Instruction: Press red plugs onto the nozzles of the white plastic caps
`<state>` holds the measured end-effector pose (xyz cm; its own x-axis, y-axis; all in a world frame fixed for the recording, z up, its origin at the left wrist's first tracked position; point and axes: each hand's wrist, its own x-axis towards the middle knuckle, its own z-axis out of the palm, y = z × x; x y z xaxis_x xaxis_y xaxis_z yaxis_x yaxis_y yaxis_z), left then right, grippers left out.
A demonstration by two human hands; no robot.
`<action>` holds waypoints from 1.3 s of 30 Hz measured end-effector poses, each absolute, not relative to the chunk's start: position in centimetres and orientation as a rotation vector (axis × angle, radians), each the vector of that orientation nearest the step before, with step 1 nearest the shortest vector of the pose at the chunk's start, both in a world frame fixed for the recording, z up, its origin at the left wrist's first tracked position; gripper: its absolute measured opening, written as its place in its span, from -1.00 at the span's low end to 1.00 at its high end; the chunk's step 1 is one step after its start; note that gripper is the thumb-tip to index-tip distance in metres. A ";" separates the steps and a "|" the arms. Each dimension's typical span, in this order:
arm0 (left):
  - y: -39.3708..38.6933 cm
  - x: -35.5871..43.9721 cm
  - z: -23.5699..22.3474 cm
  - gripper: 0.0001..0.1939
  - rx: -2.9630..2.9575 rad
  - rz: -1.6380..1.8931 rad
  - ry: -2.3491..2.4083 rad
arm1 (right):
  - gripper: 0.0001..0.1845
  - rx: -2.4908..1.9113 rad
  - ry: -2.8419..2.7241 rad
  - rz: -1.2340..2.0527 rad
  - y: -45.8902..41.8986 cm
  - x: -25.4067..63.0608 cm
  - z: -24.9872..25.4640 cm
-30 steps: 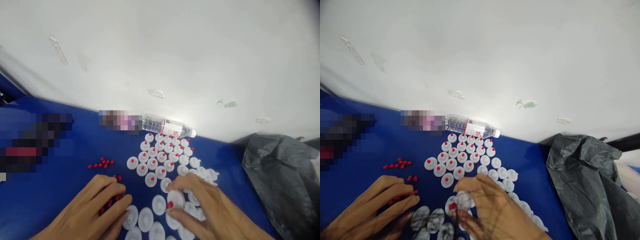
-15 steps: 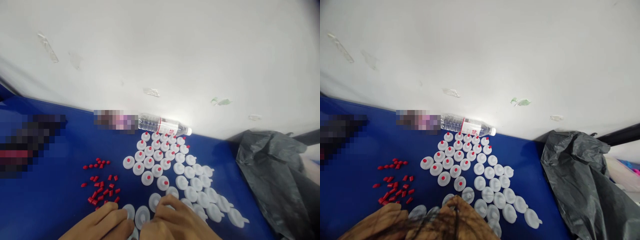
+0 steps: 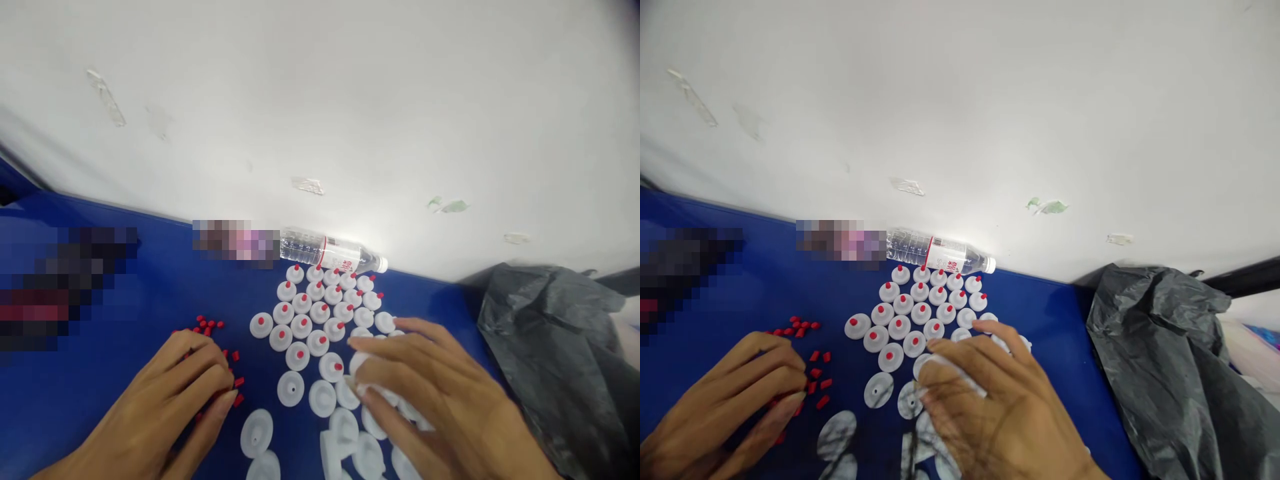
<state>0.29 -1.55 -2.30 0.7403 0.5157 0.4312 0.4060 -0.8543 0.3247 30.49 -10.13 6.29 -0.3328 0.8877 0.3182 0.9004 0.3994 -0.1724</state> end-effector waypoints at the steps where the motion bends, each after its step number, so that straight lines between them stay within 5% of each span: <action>1: -1.2 0.6 -2.1 -0.77 2.716 0.756 0.759 | -0.85 -1.579 -2.265 -0.087 -10.0 30.9 6.7; 12: -1.1 1.7 -2.5 -0.72 2.824 0.598 0.785 | -0.85 -1.662 -2.294 0.195 -8.4 31.9 5.2; 18: -1.2 2.4 -1.9 -0.86 2.706 0.603 0.862 | -0.86 -1.726 -2.319 0.274 -8.0 31.9 3.8; 39: -0.4 1.8 -2.5 -0.81 2.799 0.591 0.780 | -0.86 -1.767 -2.388 0.173 -7.8 32.4 3.3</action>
<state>1.76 -0.44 -2.50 0.7837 0.5280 0.3270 0.4580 -0.8470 0.2699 32.35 -7.85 3.31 -0.2861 0.9561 0.0636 0.9369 0.2930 -0.1907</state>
